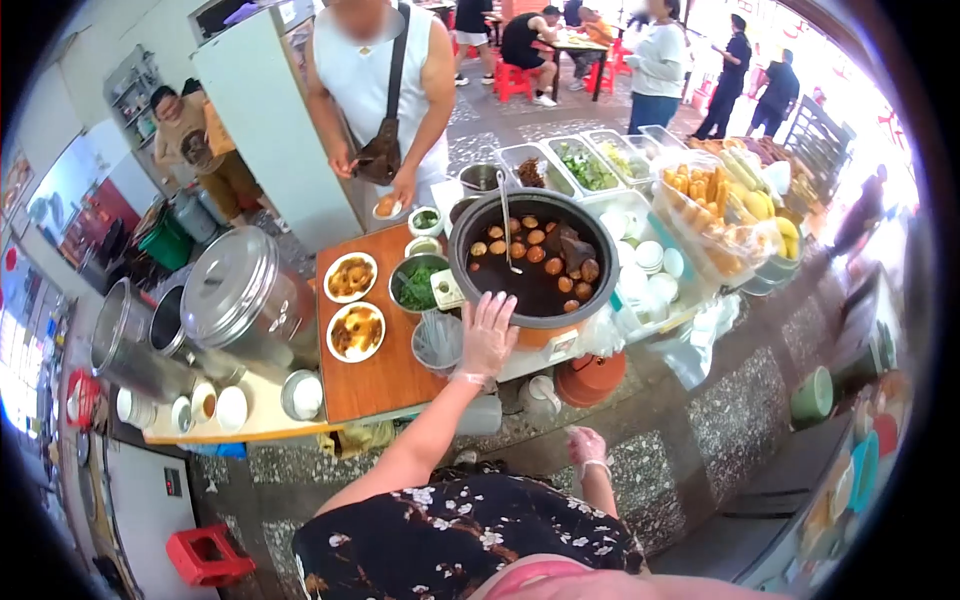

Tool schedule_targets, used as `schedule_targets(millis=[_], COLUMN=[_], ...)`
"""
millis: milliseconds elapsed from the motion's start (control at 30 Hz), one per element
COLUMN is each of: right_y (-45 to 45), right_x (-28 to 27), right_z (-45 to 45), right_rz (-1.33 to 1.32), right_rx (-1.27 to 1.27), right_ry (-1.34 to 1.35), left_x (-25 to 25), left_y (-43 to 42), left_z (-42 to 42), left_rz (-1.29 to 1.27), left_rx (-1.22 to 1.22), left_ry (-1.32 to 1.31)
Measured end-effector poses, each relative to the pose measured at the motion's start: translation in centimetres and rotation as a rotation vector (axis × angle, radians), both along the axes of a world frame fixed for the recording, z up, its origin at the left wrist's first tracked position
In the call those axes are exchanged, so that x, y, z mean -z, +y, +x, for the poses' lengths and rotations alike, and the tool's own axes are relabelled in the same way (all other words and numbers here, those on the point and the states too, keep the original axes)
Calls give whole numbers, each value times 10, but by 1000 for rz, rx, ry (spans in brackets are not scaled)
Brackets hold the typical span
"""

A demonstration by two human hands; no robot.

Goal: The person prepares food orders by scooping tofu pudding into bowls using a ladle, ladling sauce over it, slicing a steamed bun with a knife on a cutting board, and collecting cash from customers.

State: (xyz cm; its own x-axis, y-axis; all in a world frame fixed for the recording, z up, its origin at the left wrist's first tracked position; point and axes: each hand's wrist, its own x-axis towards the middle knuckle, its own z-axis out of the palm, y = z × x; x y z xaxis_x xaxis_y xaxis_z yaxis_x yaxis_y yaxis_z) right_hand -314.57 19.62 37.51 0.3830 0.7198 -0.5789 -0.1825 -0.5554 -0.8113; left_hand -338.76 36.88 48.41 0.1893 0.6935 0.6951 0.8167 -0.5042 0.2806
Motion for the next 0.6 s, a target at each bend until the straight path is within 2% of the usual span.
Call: schedule_targets(millis=[167, 200, 267, 600], right_y=[28, 31, 40, 34], right_x=[-55, -56, -48, -52], right_z=[-61, -68, -71, -95], right_rz=[-32, -34, 43, -17], right_rx=[-261, -225, -353, -303], right_ry=[-91, -93, -217, -158], left_x=[5, 6, 10, 19], left_y=[3, 2, 9, 14], left_z=[1, 1, 6, 4], left_rz=[-33, -34, -16, 22], left_rx=[33, 68, 49, 123], left_ry=[-69, -70, -118, -157])
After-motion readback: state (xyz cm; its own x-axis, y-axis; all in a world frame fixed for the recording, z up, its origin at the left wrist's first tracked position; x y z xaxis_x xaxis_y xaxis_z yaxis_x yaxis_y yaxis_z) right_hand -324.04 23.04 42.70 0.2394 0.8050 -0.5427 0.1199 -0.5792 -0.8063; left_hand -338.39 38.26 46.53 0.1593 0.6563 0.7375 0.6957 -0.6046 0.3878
